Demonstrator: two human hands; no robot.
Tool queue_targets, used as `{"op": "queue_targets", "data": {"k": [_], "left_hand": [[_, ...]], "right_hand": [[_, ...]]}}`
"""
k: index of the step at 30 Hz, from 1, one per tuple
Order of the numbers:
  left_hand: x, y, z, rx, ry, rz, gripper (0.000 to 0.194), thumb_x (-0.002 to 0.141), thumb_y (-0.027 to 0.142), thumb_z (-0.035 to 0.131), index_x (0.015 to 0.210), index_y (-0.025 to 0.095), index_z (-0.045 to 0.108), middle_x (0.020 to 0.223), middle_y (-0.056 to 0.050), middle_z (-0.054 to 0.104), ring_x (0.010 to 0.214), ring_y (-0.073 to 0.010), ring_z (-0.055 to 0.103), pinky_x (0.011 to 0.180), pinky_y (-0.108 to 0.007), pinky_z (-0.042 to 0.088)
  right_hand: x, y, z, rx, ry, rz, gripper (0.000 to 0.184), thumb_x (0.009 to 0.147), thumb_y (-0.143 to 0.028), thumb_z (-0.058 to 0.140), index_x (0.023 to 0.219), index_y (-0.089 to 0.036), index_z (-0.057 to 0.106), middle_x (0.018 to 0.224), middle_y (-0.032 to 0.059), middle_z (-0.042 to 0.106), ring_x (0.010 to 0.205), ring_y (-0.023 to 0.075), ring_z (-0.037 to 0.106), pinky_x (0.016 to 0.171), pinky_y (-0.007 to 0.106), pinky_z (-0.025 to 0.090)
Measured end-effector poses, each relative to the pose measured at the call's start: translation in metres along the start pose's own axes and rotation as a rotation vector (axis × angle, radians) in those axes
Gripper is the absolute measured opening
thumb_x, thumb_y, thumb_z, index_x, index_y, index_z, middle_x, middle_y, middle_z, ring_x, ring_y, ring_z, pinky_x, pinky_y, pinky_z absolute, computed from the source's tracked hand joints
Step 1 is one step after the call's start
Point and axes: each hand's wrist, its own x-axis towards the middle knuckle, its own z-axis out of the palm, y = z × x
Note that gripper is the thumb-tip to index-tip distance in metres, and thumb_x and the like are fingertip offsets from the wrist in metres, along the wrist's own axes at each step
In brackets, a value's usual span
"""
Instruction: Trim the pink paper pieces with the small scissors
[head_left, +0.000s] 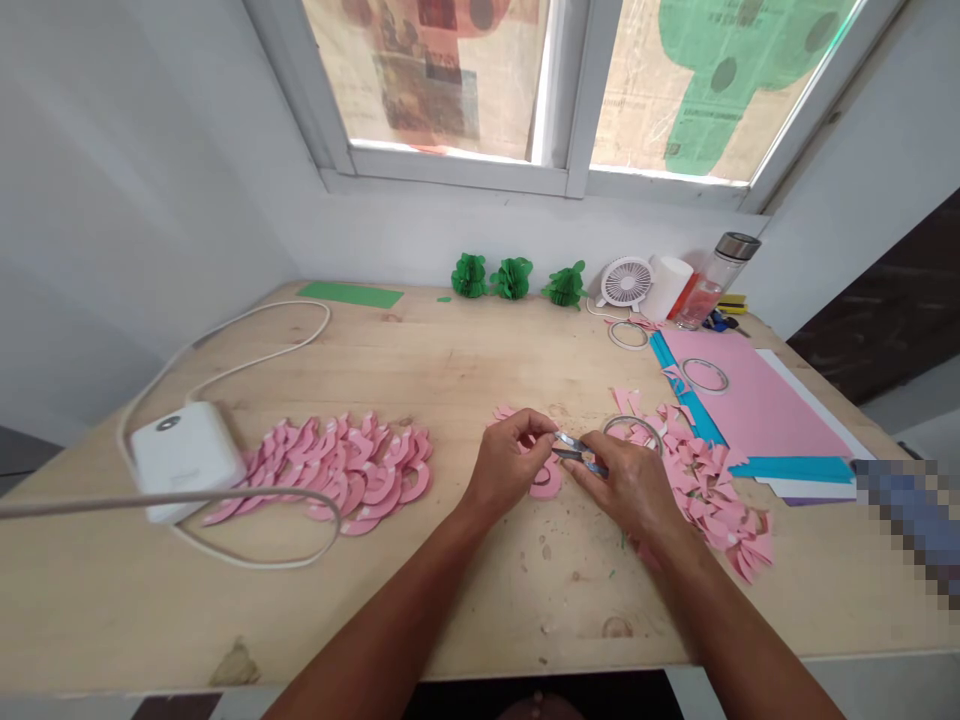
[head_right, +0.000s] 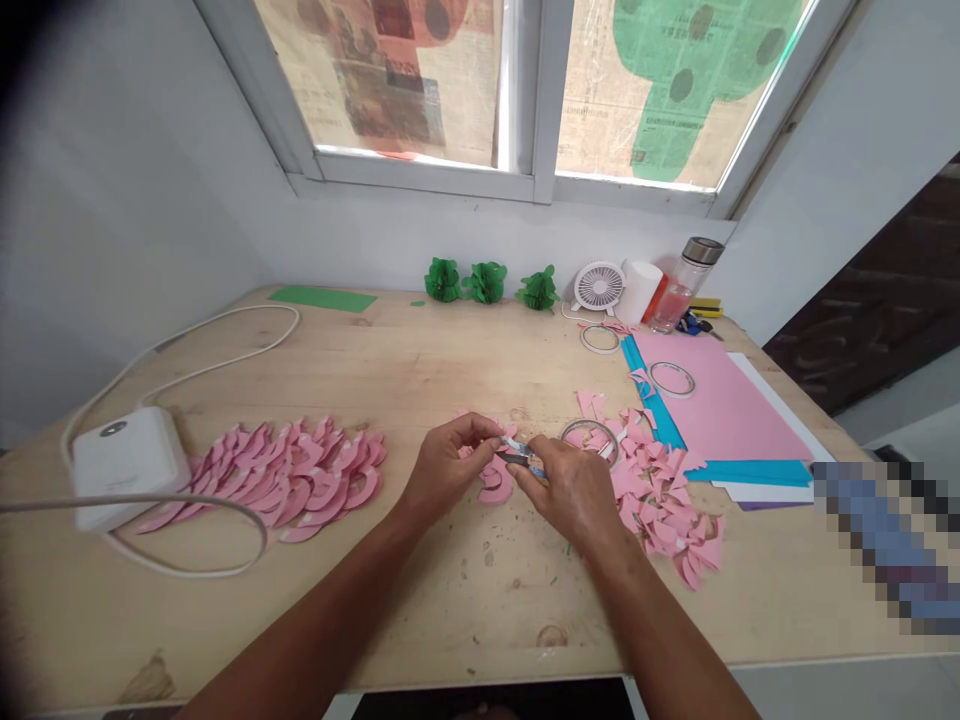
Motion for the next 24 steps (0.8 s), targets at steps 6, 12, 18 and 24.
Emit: {"op": "queue_targets", "data": {"k": [6, 12, 18, 24], "left_hand": [[-0.0003, 0.0001, 0.0005, 0.011, 0.012, -0.001, 0.008, 0.072, 0.02, 0.056, 0.074, 0.017, 0.063, 0.069, 0.0, 0.064, 0.06, -0.0108, 0.054, 0.055, -0.021, 0.044], [0.0011, 0.0005, 0.0004, 0.013, 0.041, 0.004, 0.009, 0.07, 0.02, 0.057, 0.073, 0.017, 0.065, 0.067, -0.001, 0.065, 0.06, -0.0114, 0.055, 0.054, -0.021, 0.044], [0.0016, -0.0002, 0.0, -0.046, 0.033, -0.042, 0.01, 0.07, 0.022, 0.058, 0.073, 0.016, 0.065, 0.066, -0.001, 0.064, 0.056, -0.0102, 0.053, 0.051, -0.02, 0.042], [0.0036, -0.0038, -0.0015, -0.169, 0.047, -0.076, 0.011, 0.069, 0.026, 0.06, 0.072, 0.015, 0.063, 0.068, -0.002, 0.064, 0.063, -0.0128, 0.058, 0.057, -0.022, 0.045]], "right_hand": [[0.0007, -0.0002, -0.0009, -0.009, -0.01, 0.008, 0.03, 0.084, -0.044, 0.044, 0.086, -0.019, 0.061, 0.065, 0.002, 0.062, 0.052, 0.0119, 0.052, 0.049, 0.022, 0.026], [0.0002, 0.0003, 0.0002, -0.004, -0.005, 0.009, 0.03, 0.083, -0.044, 0.045, 0.085, -0.019, 0.061, 0.064, 0.0015, 0.062, 0.051, 0.0116, 0.052, 0.048, 0.022, 0.026], [0.0, -0.0004, 0.0001, -0.001, -0.011, 0.022, 0.03, 0.083, -0.045, 0.045, 0.085, -0.02, 0.061, 0.065, 0.0013, 0.062, 0.053, 0.012, 0.053, 0.05, 0.022, 0.027], [0.0002, 0.0, 0.0001, -0.01, -0.023, 0.023, 0.032, 0.084, -0.046, 0.044, 0.084, -0.02, 0.062, 0.067, 0.0025, 0.063, 0.055, 0.013, 0.054, 0.05, 0.022, 0.028]]}}
